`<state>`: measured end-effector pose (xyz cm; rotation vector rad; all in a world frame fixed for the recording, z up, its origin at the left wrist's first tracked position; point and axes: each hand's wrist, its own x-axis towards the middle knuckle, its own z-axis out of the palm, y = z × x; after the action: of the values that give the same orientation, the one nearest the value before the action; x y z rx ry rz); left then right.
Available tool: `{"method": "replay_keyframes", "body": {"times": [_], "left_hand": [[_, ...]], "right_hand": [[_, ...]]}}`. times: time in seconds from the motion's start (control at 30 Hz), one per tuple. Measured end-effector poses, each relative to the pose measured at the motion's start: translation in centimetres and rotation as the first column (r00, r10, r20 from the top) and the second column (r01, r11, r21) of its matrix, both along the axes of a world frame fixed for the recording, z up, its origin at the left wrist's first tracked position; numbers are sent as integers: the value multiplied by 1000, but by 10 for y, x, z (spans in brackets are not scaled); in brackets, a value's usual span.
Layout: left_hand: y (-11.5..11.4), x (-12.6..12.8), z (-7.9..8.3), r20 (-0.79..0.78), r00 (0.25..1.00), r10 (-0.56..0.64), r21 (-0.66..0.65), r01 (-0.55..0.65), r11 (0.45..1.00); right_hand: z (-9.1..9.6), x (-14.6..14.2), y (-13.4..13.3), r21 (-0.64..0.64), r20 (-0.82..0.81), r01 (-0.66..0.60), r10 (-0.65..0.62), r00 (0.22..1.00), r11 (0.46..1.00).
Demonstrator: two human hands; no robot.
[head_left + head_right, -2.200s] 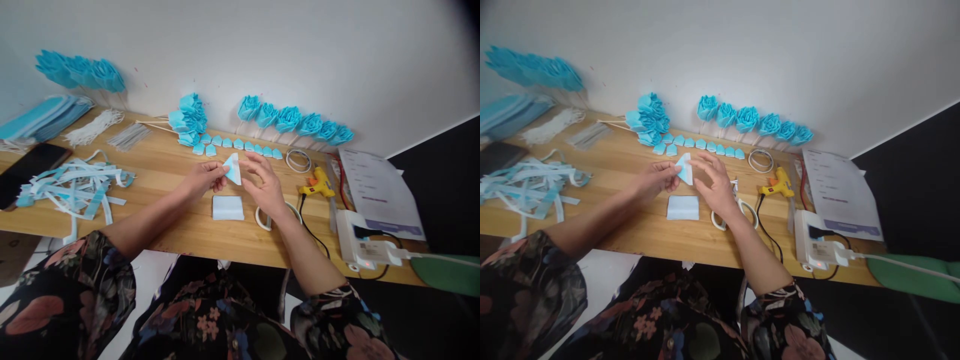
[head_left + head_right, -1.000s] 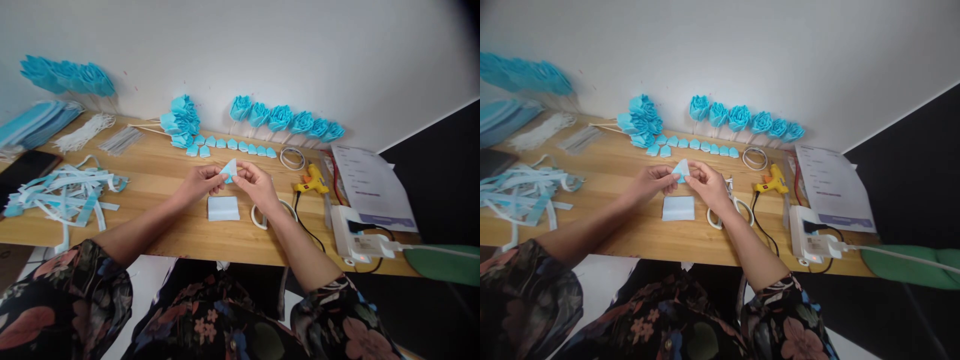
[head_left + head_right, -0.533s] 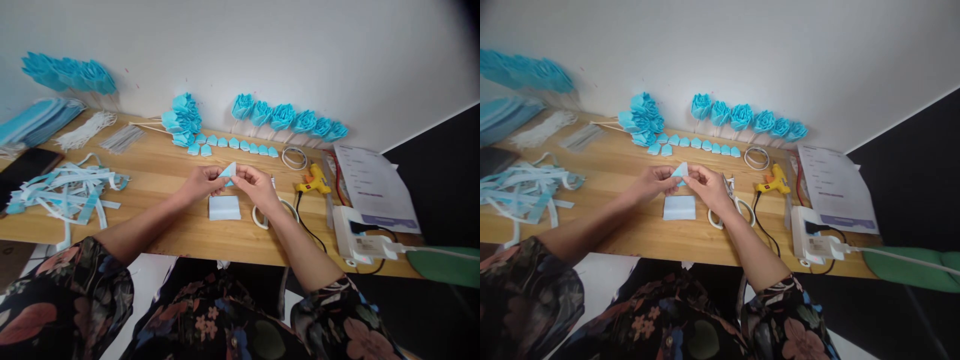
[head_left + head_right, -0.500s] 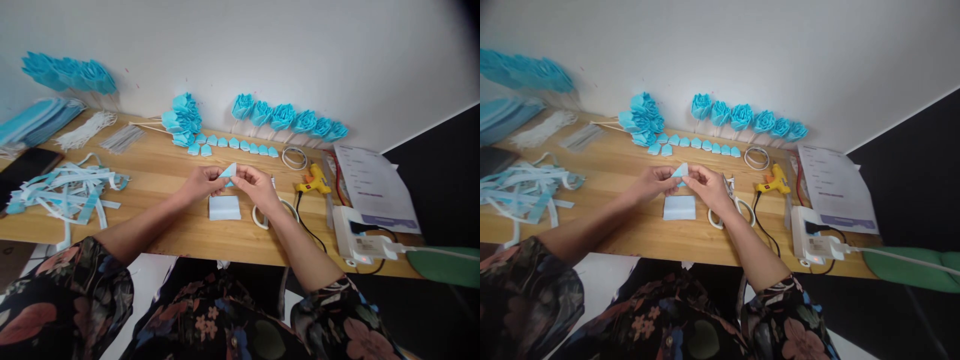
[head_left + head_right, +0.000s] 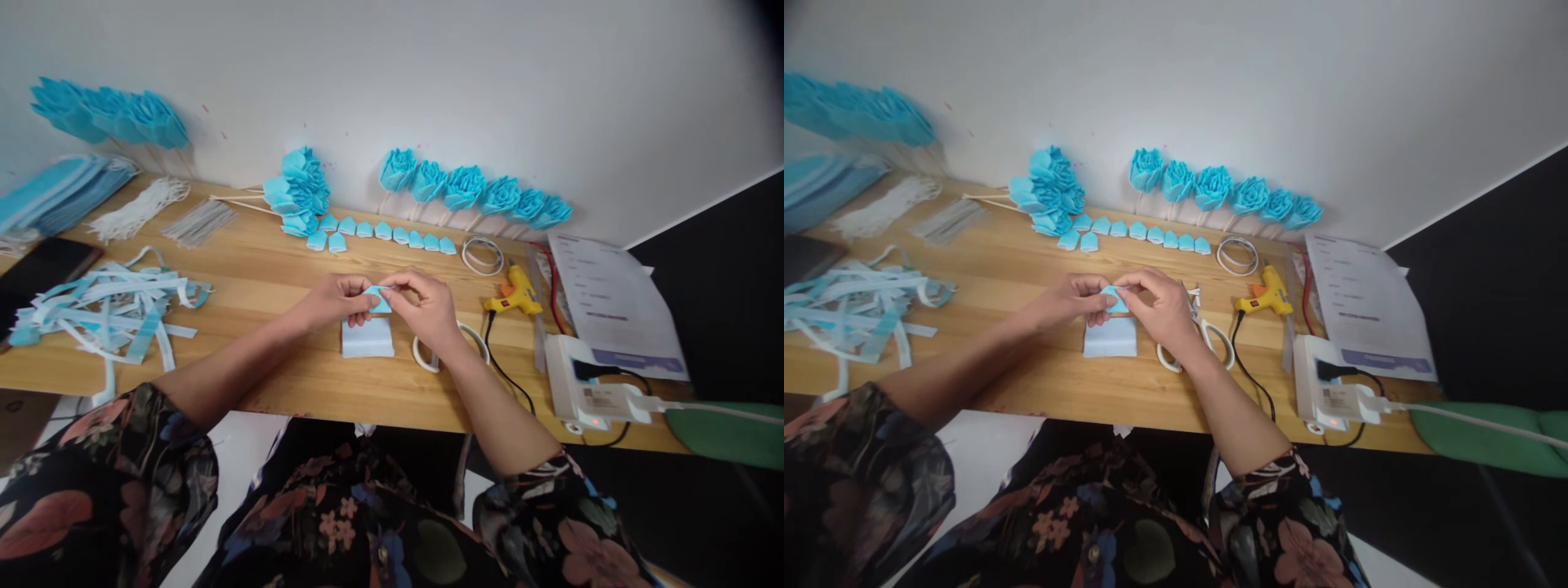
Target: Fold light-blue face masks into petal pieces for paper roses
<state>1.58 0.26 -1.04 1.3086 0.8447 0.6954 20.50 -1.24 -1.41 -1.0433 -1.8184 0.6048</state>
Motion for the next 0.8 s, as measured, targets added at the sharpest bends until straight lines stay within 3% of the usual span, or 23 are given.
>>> {"method": "replay_keyframes", "body": {"times": [0.17,0.8], "left_hand": [[-2,1,2,137,989,61,-105,-46,993],[-3,1,-1,203,976,81,-223,-34,974]], "right_hand": [[0,5,2,195,98,-70,52,994,978],[-4,5,2,227,84,-70,52,995,971]]}}
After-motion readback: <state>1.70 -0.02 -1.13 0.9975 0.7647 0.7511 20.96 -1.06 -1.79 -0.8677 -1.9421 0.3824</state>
